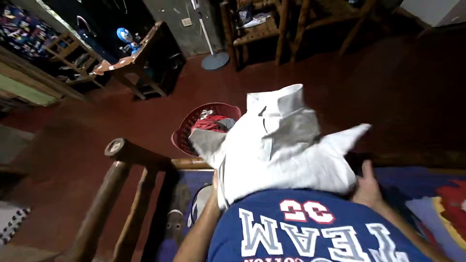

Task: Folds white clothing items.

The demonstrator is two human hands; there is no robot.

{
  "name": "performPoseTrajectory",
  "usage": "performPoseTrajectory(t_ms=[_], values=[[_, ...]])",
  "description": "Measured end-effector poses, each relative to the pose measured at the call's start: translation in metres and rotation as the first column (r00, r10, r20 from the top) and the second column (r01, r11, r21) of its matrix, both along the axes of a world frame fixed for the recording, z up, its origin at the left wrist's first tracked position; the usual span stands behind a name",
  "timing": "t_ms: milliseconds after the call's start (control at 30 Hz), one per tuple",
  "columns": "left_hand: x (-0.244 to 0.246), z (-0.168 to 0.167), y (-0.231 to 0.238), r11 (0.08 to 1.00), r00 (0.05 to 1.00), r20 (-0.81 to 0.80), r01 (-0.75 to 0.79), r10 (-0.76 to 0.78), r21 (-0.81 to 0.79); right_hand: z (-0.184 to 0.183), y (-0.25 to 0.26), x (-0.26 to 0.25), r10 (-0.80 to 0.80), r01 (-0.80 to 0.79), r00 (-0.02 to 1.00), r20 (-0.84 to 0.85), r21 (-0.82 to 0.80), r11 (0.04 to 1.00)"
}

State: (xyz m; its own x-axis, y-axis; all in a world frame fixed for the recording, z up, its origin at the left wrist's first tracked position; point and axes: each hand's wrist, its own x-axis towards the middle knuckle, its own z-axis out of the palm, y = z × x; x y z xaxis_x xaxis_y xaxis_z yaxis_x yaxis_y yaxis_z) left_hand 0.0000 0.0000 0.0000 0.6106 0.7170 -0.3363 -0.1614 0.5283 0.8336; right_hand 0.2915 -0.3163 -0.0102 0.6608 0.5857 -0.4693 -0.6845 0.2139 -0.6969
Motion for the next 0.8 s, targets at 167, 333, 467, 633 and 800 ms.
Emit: performPoseTrajectory(t_ms=[167,333,467,633,800], values=[[-0.026,-0.029,0.003,0.914,0.98,0.014,0.19,-0.198,-0.359,0.007,-0.023,-0.004,0.317,-0.28,0.921,0.225,-0.179,0.943],[-0.016,-0.023,0.045,0.946,0.78,-0.625,0.199,0.006,0.258,0.024,0.014,0.026,0.276,0.0,0.845,0.458,-0.517,0.856],[-0.008,0.024,0.104,0.782,0.689,-0.718,0.396,0.094,0.482,0.075,0.025,0.068,0.131,0.187,0.69,0.712,-0.349,0.918],[0.006,-0.002,0.096,0.57,0.323,-0.938,0.798,-0.129,0.196,0.111,0.019,0.053,0.214,-0.012,0.587,0.781,-0.256,0.967],[0.006,-0.034,0.032,0.978,0.817,-0.566,0.192,-0.115,0.079,0.067,-0.002,0.02,0.194,-0.036,0.746,0.637,-0.252,0.967]])
